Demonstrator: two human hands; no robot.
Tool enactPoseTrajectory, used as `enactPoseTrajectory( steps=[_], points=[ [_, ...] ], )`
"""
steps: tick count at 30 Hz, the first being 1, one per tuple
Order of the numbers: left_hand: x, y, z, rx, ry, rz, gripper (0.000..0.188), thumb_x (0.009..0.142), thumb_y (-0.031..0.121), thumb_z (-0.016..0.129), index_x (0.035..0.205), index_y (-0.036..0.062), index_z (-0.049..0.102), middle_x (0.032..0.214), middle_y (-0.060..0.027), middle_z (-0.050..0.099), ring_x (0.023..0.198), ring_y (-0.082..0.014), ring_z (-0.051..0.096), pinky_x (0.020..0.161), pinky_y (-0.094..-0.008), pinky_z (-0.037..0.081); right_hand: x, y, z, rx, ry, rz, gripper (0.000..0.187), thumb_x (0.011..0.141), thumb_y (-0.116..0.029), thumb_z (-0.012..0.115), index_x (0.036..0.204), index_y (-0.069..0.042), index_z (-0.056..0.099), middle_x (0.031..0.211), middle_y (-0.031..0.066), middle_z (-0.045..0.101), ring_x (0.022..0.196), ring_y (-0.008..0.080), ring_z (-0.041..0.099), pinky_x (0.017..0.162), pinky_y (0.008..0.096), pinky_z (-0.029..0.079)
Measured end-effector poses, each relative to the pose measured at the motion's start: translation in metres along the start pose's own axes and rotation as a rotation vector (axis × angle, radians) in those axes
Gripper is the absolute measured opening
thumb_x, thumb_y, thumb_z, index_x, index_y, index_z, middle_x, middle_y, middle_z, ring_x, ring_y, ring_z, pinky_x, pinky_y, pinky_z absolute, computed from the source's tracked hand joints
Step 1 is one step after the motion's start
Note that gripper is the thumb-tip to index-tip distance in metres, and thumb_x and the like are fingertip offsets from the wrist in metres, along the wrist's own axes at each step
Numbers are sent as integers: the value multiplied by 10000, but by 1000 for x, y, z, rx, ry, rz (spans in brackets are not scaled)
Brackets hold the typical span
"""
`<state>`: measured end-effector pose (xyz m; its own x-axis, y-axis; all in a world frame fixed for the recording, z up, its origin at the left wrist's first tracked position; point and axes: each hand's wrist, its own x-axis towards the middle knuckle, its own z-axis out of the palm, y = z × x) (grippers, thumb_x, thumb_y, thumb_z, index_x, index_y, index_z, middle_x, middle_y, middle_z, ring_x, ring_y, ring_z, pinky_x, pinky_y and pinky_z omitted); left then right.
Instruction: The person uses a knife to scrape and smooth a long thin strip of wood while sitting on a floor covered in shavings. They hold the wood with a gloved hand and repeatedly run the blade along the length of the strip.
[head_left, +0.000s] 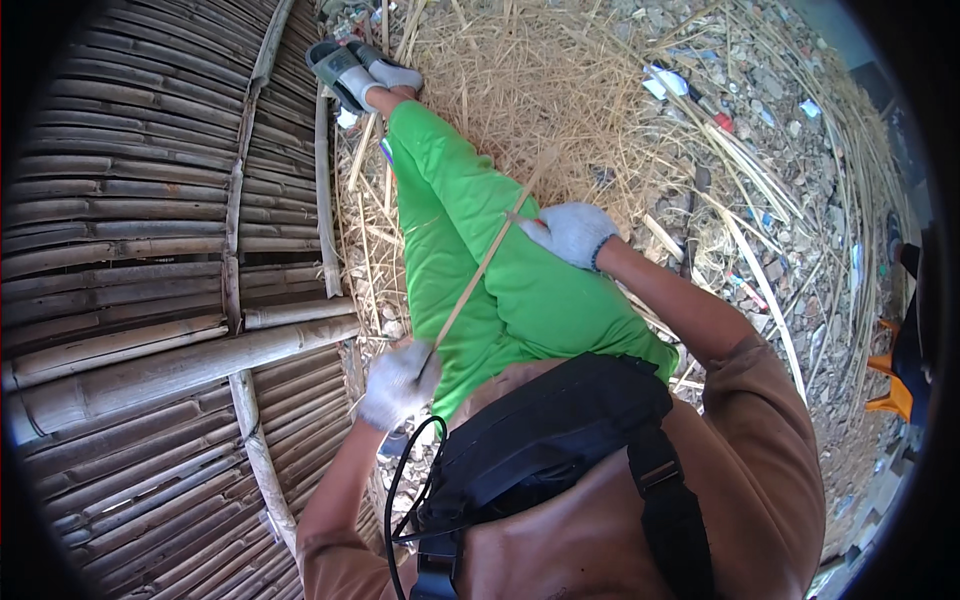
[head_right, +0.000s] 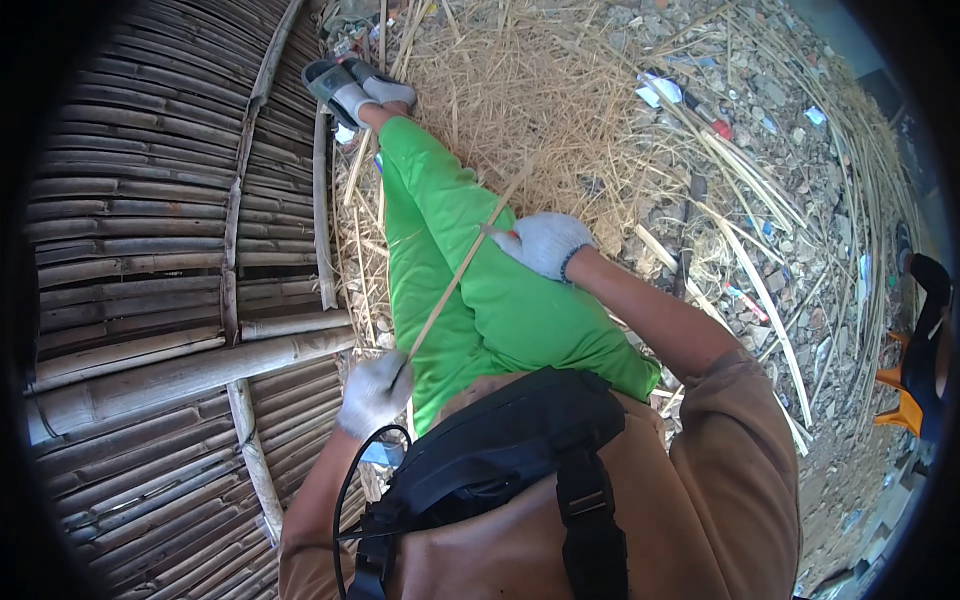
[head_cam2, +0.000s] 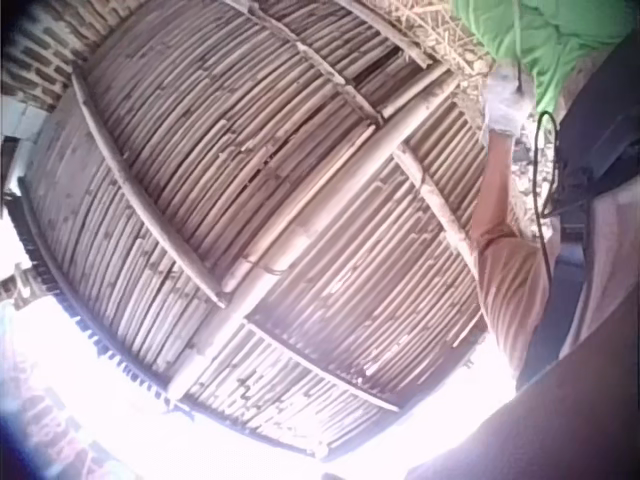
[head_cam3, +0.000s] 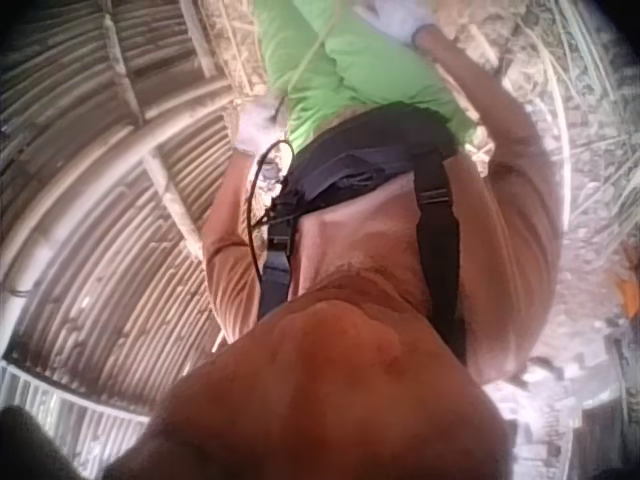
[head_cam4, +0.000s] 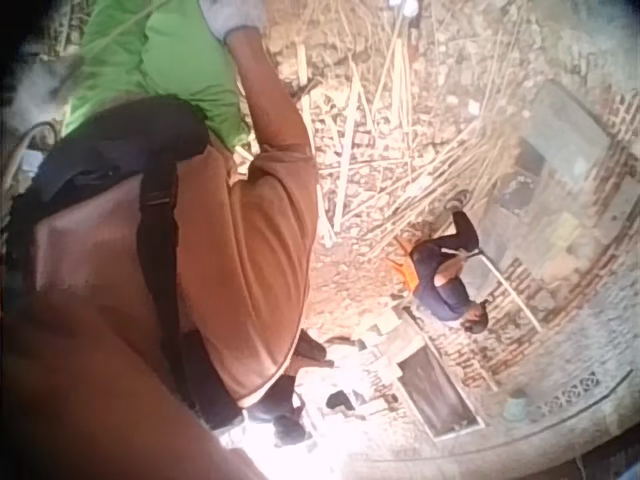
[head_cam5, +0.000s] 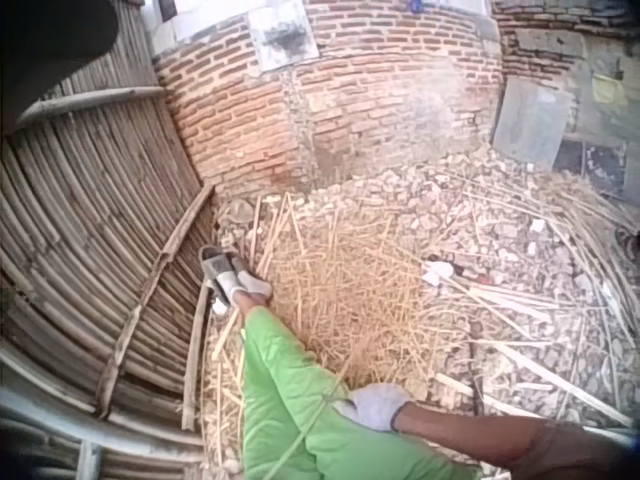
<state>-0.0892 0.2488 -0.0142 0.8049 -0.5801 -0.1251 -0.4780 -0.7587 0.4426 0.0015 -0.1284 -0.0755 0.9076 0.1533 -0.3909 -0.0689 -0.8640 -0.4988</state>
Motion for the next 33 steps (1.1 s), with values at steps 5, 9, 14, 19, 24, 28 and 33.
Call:
enactPoseTrajectory(
  steps=[5, 9, 14, 19, 24, 28, 33],
  points=[
    [119, 6, 16, 64, 33, 130, 195, 1025, 242, 656, 953, 65, 622, 756, -199, 685, 690, -445, 705, 613, -553, 565, 7, 1, 3, -24, 28, -27, 804, 1089, -733, 366, 999, -71, 813, 1020, 270, 794, 981, 469, 773, 907, 588, 604],
    [144, 7, 23, 114, 50, 202, 199, 1017, 242, 664, 950, 62, 611, 743, -195, 676, 669, -446, 694, 605, -559, 557, 8, 3, 6, -34, 36, -17, 767, 1089, -705, 393, 1005, -72, 818, 1021, 273, 794, 984, 471, 773, 901, 594, 603],
    [72, 2, -2, 137, 23, 129, 172, 1001, 194, 685, 918, 60, 616, 703, -186, 651, 627, -421, 688, 583, -530, 557, 9, 7, 13, -21, 38, -42, 731, 1085, -685, 418, 1011, -76, 816, 1032, 272, 795, 987, 468, 775, 887, 601, 605],
    [-36, -4, -36, 163, -51, 53, 146, 964, 126, 708, 868, 91, 605, 638, -139, 608, 563, -374, 670, 522, -492, 531, 5, 13, 13, 3, 34, -19, 721, 1081, -684, 423, 1025, -79, 812, 1053, 266, 796, 994, 470, 774, 886, 604, 606],
    [-93, -9, -55, 83, -83, -57, 123, 978, 139, 717, 887, 119, 637, 672, -119, 646, 547, -341, 668, 522, -476, 535, 3, 15, 17, 7, 61, -33, 747, 1090, -687, 397, 1012, -67, 804, 1037, 269, 793, 982, 473, 771, 901, 600, 603],
    [-44, 2, -35, 105, -29, 23, 125, 985, 141, 709, 898, 90, 634, 647, -143, 622, 559, -370, 671, 530, -492, 539, 7, 11, 9, 23, 32, -17, 774, 1091, -696, 378, 987, -59, 805, 1017, 269, 791, 974, 476, 769, 906, 601, 599],
    [65, 1, 4, 170, 39, 154, 187, 1004, 193, 696, 932, 65, 580, 727, -177, 675, 610, -397, 689, 554, -525, 552, 2, 2, 1, -12, 22, -30, 816, 1094, -718, 352, 964, -61, 819, 1012, 272, 791, 969, 480, 769, 906, 601, 598]
  ],
)
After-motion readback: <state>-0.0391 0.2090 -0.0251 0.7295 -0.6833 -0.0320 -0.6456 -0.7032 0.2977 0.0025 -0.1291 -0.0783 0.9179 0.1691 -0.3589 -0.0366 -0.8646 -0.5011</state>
